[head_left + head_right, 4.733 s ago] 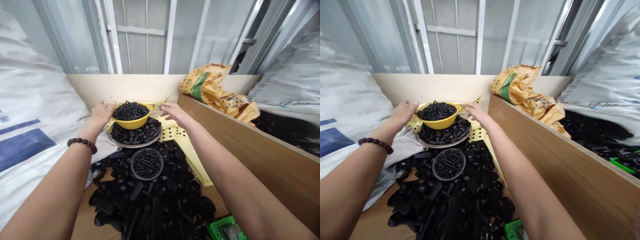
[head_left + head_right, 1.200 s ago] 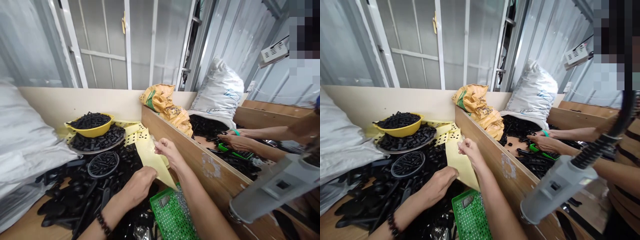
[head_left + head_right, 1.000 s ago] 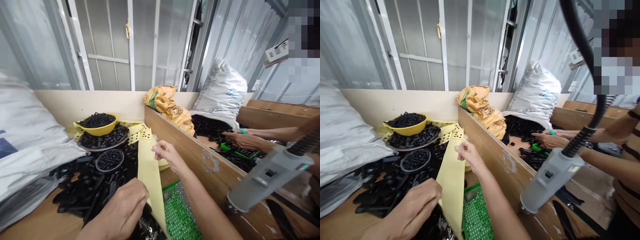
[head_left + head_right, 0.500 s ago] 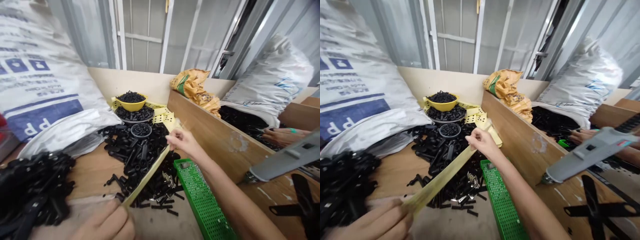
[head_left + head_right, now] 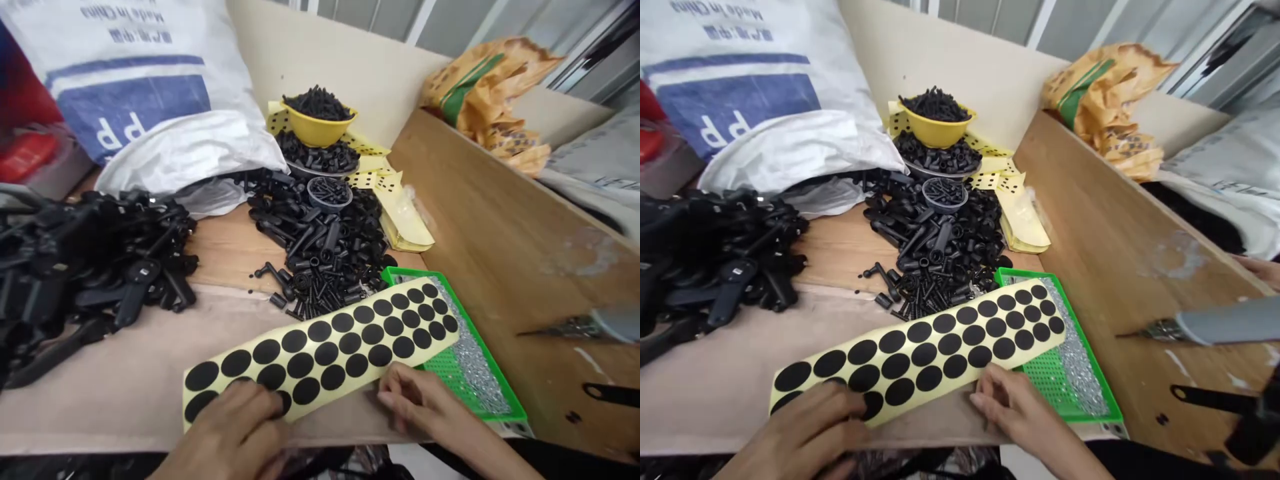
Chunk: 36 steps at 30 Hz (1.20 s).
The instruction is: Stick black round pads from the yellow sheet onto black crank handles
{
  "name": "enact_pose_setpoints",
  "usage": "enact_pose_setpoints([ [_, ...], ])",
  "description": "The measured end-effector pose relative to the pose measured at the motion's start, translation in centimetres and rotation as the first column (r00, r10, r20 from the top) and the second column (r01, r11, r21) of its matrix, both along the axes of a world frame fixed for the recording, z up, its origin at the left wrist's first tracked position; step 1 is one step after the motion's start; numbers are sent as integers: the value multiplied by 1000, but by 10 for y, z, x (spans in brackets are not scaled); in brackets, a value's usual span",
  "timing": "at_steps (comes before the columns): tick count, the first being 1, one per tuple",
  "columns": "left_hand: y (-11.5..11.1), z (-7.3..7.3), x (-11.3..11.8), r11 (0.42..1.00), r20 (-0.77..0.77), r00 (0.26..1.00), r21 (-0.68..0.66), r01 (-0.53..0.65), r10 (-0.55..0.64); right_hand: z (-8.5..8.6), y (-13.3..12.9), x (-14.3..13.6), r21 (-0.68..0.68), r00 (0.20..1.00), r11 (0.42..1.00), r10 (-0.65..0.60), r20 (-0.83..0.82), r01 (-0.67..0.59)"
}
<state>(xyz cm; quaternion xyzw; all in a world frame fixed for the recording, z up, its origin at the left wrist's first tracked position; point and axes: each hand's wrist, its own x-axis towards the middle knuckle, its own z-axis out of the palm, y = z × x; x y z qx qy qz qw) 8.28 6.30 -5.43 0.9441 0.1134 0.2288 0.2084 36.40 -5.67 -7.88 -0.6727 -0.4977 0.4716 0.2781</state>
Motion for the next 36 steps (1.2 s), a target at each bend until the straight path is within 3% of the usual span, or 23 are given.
enact_pose_setpoints([
  [2, 0, -6, 5, 998, -51, 997, 25, -64, 65, 7, 1, -5, -23, 998, 999, -32, -57, 31],
  [5, -4, -19, 9, 995, -134, 989, 82, -54, 65, 13, 8, -20, 41, 987, 996, -71, -148, 78],
  [9, -15, -28, 8, 999, -125, 991, 20, -46, 48, 11, 24, -42, 69, 952, 993, -71, -296, 96],
  [12, -20, -23, 9, 997, -83, 996, -54, -48, 43, 9, 35, -55, 38, 893, 989, -113, -436, 144],
  [16, -21, -9, 24, 974, 110, 979, -166, -153, 172, 9, 46, -67, 4, 756, 982, -142, -639, 188],
  [22, -18, 1, 48, 912, 204, 921, -319, -257, 331, 8, 55, -81, 39, 675, 974, -125, -727, 223],
  [28, -29, -8, 44, 772, 161, 874, -560, -301, 458, -3, 50, -91, 72, 728, 974, -112, -677, 216],
  [34, -48, -17, 27, 548, 79, 838, -788, -280, 541, -9, 43, -103, 63, 708, 996, 2, -706, 60],
  [36, -52, -20, 22, 430, 49, 828, -871, -238, 558, -8, 43, -107, 65, 709, 998, 34, -704, 17],
])
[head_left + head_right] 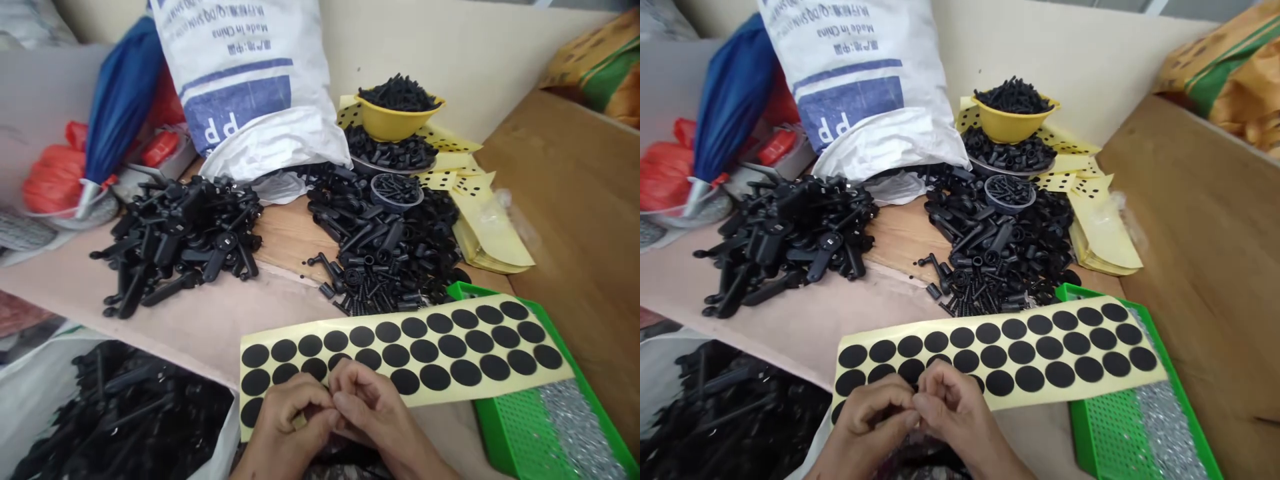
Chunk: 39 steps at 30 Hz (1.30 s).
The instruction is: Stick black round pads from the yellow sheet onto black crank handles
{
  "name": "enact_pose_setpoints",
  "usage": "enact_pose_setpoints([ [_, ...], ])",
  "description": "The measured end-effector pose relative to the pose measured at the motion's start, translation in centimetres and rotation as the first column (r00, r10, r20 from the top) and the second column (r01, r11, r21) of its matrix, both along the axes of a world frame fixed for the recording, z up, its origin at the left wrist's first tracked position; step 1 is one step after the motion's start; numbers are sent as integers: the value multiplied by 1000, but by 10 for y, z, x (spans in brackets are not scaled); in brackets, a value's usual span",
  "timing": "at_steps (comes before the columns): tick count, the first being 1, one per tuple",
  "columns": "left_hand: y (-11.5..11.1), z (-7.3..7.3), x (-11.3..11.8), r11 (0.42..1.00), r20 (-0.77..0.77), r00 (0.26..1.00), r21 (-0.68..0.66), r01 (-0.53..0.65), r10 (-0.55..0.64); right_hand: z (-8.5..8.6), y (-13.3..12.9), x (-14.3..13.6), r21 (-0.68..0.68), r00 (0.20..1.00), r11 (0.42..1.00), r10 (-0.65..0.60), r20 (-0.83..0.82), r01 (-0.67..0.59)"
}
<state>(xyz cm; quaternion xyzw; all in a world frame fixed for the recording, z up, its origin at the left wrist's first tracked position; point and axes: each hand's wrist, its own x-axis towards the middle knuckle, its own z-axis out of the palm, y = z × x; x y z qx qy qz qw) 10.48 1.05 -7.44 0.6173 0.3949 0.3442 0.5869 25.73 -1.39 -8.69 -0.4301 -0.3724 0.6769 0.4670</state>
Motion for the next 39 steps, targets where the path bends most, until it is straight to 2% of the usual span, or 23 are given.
enact_pose_setpoints([
  [3, -5, -6, -4, 970, 93, 995, -242, -9, 33, 1, 1, -3, 62, 997, 998, 21, 79, -26],
  [6, -11, -13, -5, 897, 165, 983, -441, -3, 84, 0, 0, -1, 214, 973, 976, -5, 232, -46],
  [9, -14, -14, -6, 841, 199, 977, -539, 39, 82, 0, -2, 1, 347, 941, 935, -49, 334, -75],
  [16, -12, 2, -8, 894, 175, 984, -444, 64, 16, 2, -7, 2, 395, 924, 909, -29, 382, -135],
  [20, -14, 0, -10, 918, 158, 987, -392, 67, -5, 1, -9, 1, 374, 936, 913, 24, 352, -165],
  [24, -16, -2, -14, 964, 115, 991, -248, 92, -65, 0, -11, 0, 351, 953, 920, 64, 298, -172],
  [28, -15, 2, -16, 977, 100, 989, -172, 125, -108, 2, -11, 0, 347, 967, 922, 93, 238, -174],
  [31, -14, 1, -14, 974, 121, 987, -188, 129, -107, 2, -11, 1, 303, 969, 935, 119, 219, -183],
  [34, -15, -5, -11, 965, 149, 984, -228, 127, -94, -1, -13, 2, 252, 973, 952, 126, 191, -173],
  [39, -19, -12, -14, 924, 147, 989, -372, 84, -31, -4, -17, 7, 259, 968, 947, 138, 208, -190],
])
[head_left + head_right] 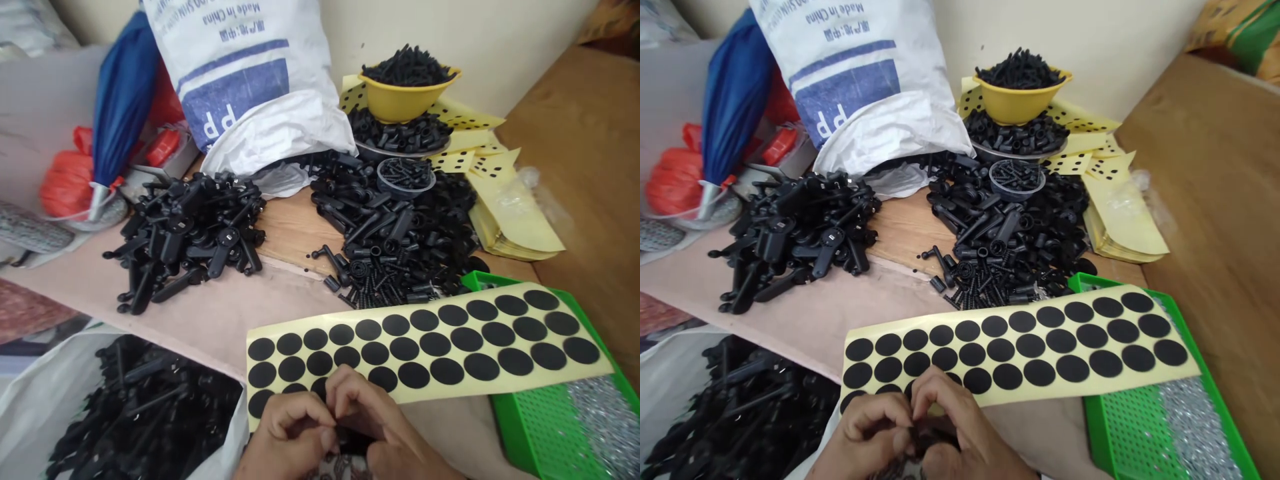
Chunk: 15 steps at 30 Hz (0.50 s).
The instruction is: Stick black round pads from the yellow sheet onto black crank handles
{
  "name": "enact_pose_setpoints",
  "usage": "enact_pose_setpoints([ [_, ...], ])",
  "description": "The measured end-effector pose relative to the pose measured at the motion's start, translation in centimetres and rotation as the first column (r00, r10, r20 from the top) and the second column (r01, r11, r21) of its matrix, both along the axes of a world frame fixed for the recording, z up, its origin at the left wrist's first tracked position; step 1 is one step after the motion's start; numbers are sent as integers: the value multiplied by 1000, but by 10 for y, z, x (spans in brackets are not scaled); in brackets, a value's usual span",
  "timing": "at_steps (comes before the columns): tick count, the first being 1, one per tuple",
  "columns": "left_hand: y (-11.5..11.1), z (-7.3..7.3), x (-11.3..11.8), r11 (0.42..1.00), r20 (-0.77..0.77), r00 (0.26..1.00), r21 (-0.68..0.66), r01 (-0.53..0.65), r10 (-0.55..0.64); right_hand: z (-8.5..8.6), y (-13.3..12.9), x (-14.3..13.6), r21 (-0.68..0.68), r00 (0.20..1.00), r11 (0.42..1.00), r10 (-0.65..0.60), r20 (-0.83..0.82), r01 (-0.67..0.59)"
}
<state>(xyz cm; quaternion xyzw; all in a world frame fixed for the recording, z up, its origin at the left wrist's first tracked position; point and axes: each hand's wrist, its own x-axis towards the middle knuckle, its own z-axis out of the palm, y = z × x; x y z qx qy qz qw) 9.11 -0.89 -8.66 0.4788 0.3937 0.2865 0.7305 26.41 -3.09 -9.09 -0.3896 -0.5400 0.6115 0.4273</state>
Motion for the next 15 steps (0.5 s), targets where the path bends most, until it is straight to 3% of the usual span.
enact_pose_setpoints([
  [2, 5, 5, -7, 999, -59, 998, 41, -19, 22, 3, 0, 3, 85, 997, 996, -18, 72, 11],
  [4, 17, 15, -16, 971, -175, 982, 237, -29, 72, 7, 2, 7, 239, 972, 971, -80, 220, 25],
  [5, 25, 20, -21, 925, -239, 963, 379, -24, 123, 8, 3, 9, 336, 943, 941, -134, 305, 25],
  [6, 34, 24, -25, 850, -291, 939, 527, -4, 185, 7, 4, 10, 425, 902, 905, -191, 388, 9],
  [9, 64, 30, -33, 525, -373, 867, 836, 160, 330, 2, 5, 12, 592, 761, 801, -331, 558, -86],
  [10, 72, 29, -32, 428, -392, 854, 874, 229, 344, 0, 6, 12, 608, 728, 786, -349, 590, -116],
  [12, 87, 24, -27, 285, -449, 832, 886, 366, 325, -5, 5, 11, 617, 696, 774, -364, 619, -144],
  [15, 101, 15, -14, 158, -568, 767, 822, 548, 299, -7, 6, 10, 626, 695, 769, -379, 611, -130],
])
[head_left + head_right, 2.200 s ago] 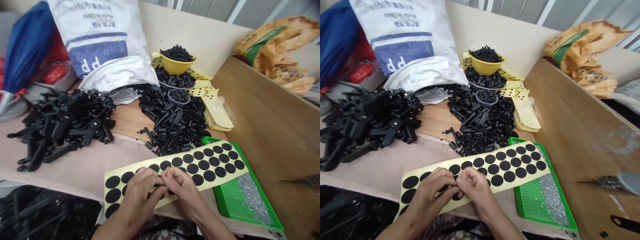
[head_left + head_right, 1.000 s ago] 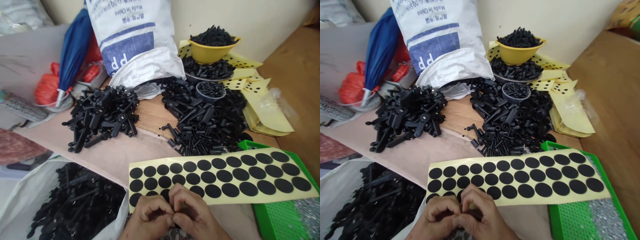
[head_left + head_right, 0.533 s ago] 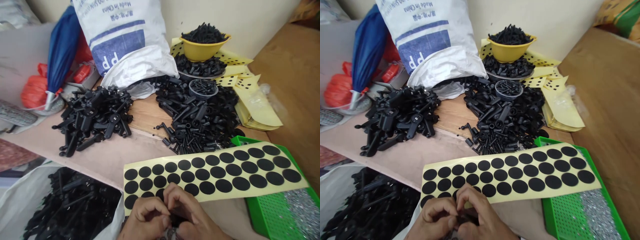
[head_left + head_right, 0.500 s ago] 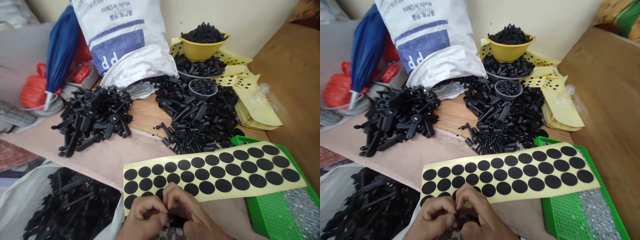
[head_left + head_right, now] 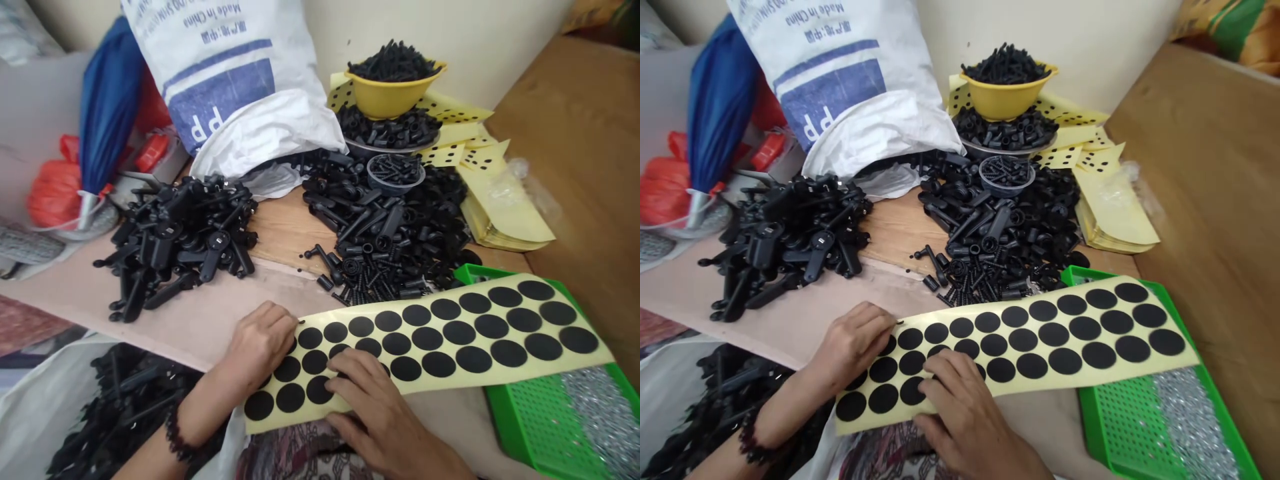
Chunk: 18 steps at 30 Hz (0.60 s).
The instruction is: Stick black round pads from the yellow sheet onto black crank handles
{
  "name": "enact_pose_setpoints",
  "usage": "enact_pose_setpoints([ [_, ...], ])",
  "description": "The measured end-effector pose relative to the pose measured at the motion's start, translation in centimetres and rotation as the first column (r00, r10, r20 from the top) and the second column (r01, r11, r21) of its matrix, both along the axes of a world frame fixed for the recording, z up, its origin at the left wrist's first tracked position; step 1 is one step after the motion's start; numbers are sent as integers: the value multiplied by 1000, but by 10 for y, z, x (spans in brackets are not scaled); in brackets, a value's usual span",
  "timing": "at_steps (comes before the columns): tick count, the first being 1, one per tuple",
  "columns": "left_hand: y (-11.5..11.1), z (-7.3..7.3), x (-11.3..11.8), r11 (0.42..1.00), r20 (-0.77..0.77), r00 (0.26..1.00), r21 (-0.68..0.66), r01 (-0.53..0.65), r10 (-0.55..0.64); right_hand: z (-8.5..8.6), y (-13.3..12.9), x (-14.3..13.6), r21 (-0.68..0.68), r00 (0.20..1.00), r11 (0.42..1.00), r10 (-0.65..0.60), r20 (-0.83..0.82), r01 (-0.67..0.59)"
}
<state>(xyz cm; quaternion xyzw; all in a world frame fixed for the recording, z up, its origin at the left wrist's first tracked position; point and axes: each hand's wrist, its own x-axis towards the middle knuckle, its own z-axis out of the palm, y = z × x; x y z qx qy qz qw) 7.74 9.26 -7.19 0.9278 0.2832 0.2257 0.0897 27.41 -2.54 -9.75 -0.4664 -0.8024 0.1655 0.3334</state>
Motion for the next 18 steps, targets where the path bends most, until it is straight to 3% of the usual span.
enact_pose_setpoints([
  [7, 12, -4, 23, 984, -286, 952, 105, 145, -110, 3, 2, 1, -36, 999, 999, -18, -44, 16],
  [14, 5, 5, 33, 935, -613, 778, 179, 305, -137, 4, 4, 2, -49, 999, 999, -11, -32, 9],
  [18, 1, 8, 29, 949, -677, 727, 142, 282, -115, 6, 6, 2, -46, 999, 999, -18, -38, 16],
])
